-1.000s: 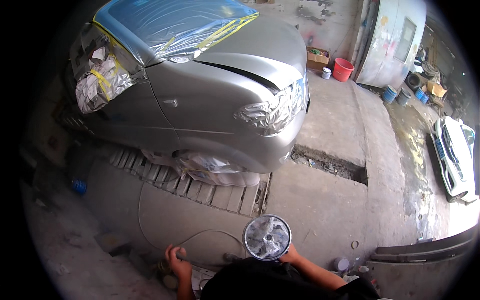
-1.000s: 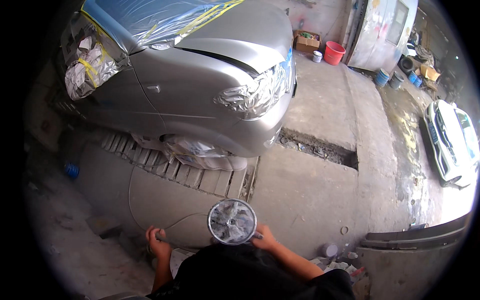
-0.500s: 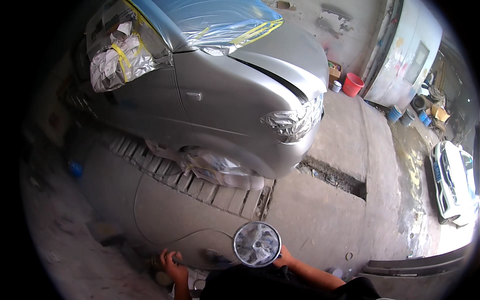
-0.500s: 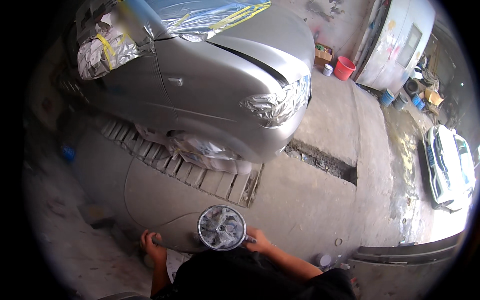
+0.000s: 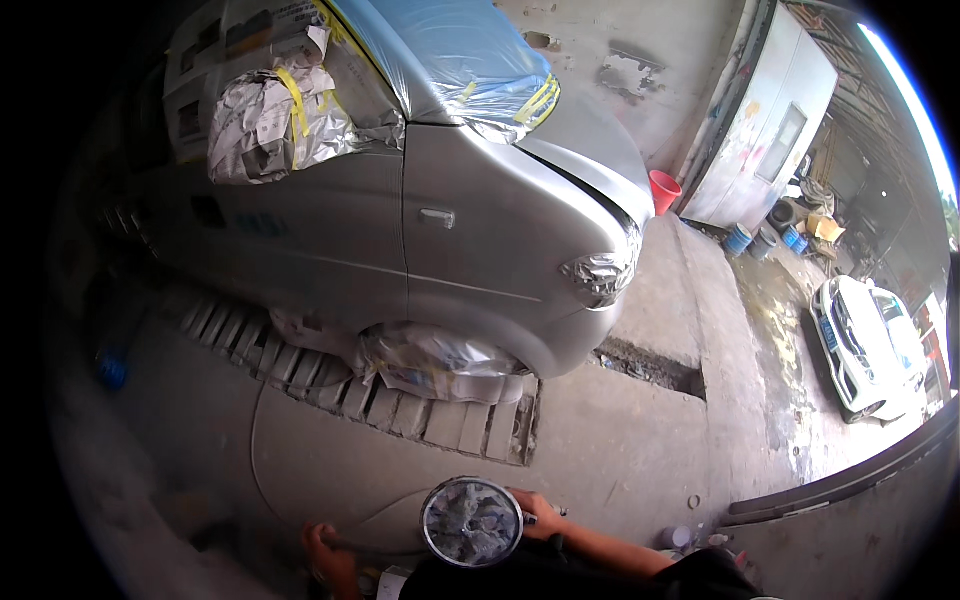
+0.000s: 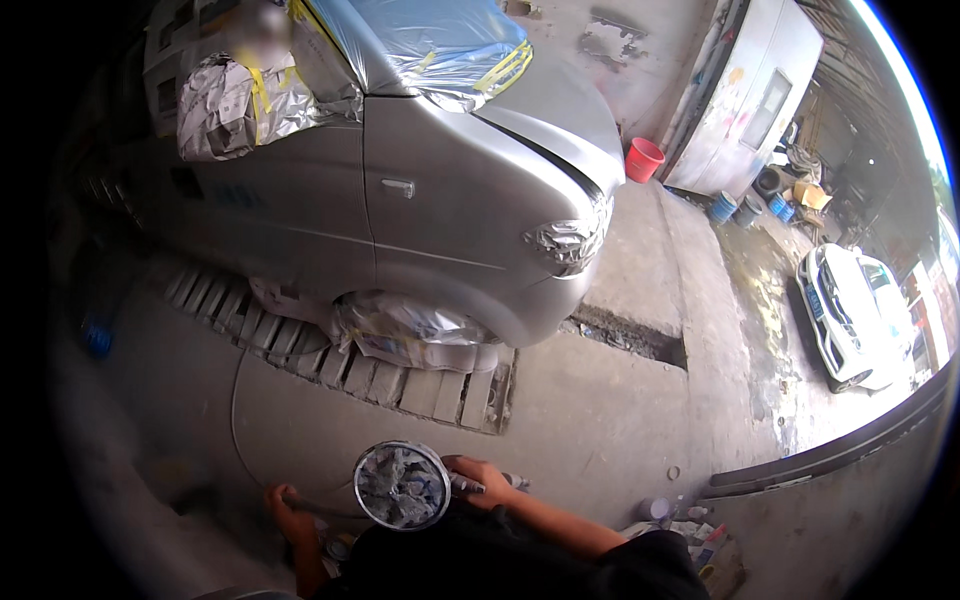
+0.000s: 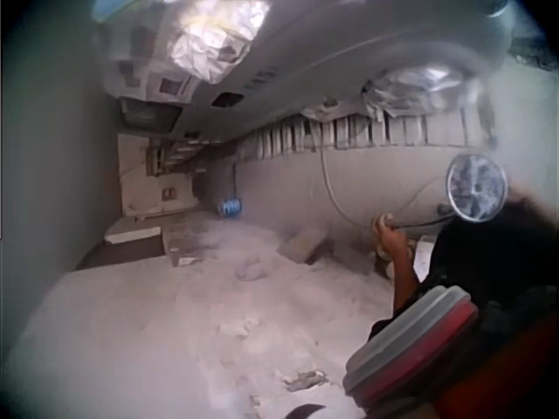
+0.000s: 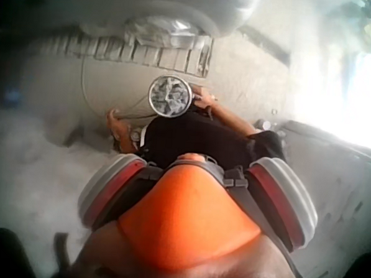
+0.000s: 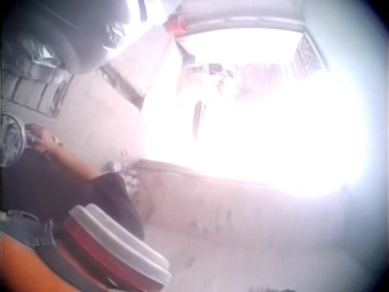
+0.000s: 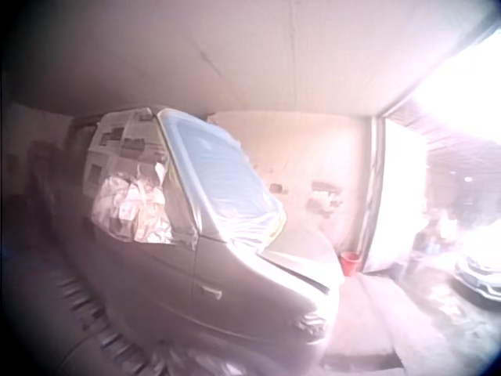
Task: The person walks around a silver car in a garage, holding a paint sprayer. They then sit on the floor and use a brush to stir paint in a small container before pouring it into the sprayer's cup.
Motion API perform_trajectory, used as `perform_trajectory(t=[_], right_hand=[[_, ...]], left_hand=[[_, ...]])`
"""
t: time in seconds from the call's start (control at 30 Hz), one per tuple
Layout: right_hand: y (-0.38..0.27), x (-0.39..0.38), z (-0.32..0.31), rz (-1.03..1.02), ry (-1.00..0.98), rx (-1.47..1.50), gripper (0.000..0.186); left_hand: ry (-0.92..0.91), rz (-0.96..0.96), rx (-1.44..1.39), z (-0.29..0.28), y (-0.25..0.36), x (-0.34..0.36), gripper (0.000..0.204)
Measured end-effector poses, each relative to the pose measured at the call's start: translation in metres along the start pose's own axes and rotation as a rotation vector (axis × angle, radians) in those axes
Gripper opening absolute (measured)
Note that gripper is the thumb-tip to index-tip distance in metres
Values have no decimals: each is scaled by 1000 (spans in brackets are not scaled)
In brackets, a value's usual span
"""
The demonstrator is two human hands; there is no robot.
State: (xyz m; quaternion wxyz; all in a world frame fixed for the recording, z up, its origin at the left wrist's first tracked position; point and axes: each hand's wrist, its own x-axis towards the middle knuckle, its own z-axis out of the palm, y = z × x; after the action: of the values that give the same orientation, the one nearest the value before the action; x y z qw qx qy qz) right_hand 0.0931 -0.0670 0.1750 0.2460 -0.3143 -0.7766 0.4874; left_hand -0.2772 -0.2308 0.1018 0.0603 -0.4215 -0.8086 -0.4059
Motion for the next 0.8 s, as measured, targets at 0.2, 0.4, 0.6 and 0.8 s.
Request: perform_trajectory(t=[0.2, 0.4, 0.6, 0.8], right_hand=[[2, 25, 33, -58, 19, 23, 50], [10, 48, 45, 46, -35, 46, 53], [17, 106, 59, -129, -60, 103, 51], [18, 167, 53, -86, -137, 156, 51]], left_hand=[[13, -23, -25, -2, -46, 26, 12], [4, -44, 33, -8, -49, 49, 13], [47, -75, -163, -8, -51, 80, 20], [90, 137, 205, 9, -63, 121, 10]])
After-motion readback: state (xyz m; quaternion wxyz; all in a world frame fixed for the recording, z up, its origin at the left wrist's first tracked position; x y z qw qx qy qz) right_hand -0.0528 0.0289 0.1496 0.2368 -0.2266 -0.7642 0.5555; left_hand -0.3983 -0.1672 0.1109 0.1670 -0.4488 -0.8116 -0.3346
